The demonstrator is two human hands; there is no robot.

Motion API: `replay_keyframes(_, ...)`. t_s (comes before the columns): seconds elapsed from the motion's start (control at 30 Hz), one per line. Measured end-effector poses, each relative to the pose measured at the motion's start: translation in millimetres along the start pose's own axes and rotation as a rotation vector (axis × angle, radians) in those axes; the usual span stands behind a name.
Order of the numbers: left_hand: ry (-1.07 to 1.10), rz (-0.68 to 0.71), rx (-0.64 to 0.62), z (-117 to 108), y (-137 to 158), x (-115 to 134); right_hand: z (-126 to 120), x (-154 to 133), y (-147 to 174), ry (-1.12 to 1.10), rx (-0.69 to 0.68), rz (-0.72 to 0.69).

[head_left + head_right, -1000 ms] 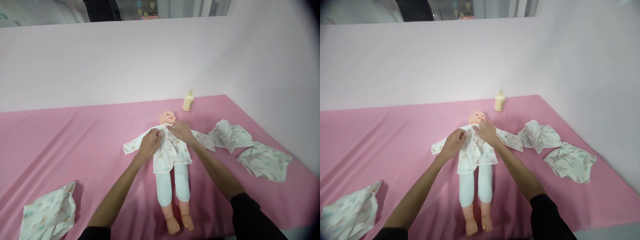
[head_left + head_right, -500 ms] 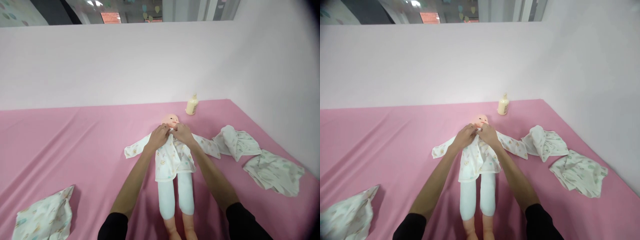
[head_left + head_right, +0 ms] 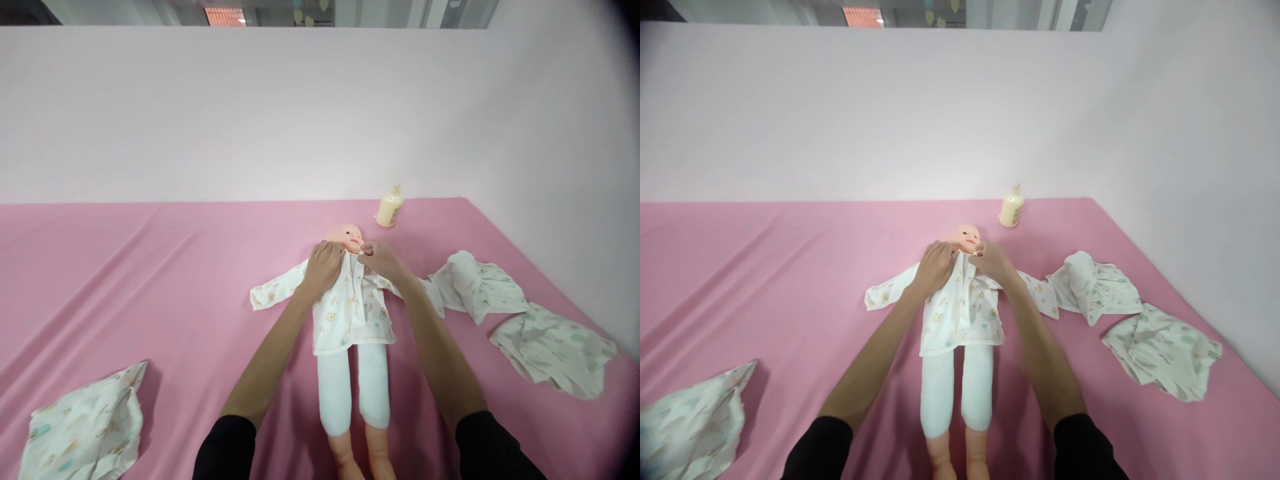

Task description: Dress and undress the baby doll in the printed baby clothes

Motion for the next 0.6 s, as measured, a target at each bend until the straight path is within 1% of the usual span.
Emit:
replay_keyframes(0.1, 0.034, -0.003, 0.008, 0, 0, 0, -2, 4, 4, -0.056, -0.052, 0.034)
replay_keyframes(0.17, 0.042, -0.008, 0.004, 0, 0, 0, -4, 7, 7, -0.068, -0.058, 0.047)
replay_keyframes(0.33, 0.032, -0.007, 0.002, 1, 1, -1, -5, 11, 10, -0.028, -0.076, 0.059)
replay_keyframes(0.47, 0.089, -0.005, -0.054, 0, 2, -3, -6, 15, 7, 0.011, -0.062, 0.071)
replay_keyframes(0.6, 0.151, 0.018, -0.098, -4, 2, -3, -6, 15, 5, -0.005, -0.066, 0.054)
Point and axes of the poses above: each hand's wrist, its own y-axis away from the middle knuckle, its own z-axis out of the palm, x = y × z, the point moved 7 cm from there along -y, towards the middle knuckle, and after that the axes turned 4 degrees about -x, right-handed, at the moved point
